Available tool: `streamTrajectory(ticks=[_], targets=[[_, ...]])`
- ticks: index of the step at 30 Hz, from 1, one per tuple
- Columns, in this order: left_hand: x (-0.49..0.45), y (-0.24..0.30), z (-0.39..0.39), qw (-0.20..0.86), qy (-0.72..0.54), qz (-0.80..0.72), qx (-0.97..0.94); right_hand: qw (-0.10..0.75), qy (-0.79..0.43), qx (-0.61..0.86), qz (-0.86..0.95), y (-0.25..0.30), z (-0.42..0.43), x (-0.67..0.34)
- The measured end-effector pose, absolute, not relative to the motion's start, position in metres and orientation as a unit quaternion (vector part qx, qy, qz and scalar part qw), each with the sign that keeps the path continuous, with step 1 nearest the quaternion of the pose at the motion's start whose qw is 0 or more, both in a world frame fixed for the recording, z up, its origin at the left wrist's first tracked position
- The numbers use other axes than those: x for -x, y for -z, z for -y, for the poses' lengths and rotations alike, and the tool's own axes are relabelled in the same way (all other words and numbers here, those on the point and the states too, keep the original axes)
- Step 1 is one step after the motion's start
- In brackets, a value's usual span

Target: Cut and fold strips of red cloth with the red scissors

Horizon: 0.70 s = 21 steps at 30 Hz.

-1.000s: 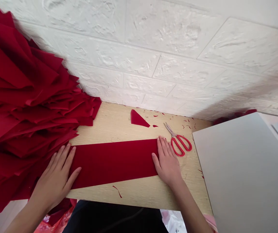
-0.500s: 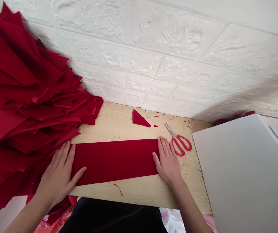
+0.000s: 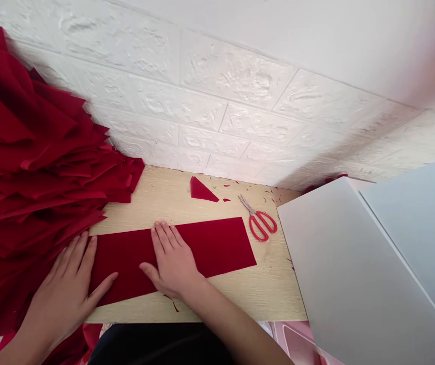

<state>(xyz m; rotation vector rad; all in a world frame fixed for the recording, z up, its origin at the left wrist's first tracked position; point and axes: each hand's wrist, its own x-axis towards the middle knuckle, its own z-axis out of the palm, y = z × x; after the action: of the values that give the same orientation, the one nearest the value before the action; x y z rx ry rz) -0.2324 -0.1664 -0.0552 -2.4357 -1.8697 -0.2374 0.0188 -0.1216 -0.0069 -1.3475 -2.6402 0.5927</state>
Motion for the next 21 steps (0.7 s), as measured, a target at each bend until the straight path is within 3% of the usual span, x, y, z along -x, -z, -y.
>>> streamTrajectory(ticks=[9, 21], targets=[[0.233, 0.054, 0.167, 0.036, 0.072, 0.608, 0.79, 0.012, -0.114, 0.615, 0.78, 0.029, 0.117, -0.139], [0.237, 0.055, 0.167, 0.015, 0.04, 0.621, 0.783, 0.051, -0.033, 0.679, 0.732, 0.05, 0.121, -0.193]])
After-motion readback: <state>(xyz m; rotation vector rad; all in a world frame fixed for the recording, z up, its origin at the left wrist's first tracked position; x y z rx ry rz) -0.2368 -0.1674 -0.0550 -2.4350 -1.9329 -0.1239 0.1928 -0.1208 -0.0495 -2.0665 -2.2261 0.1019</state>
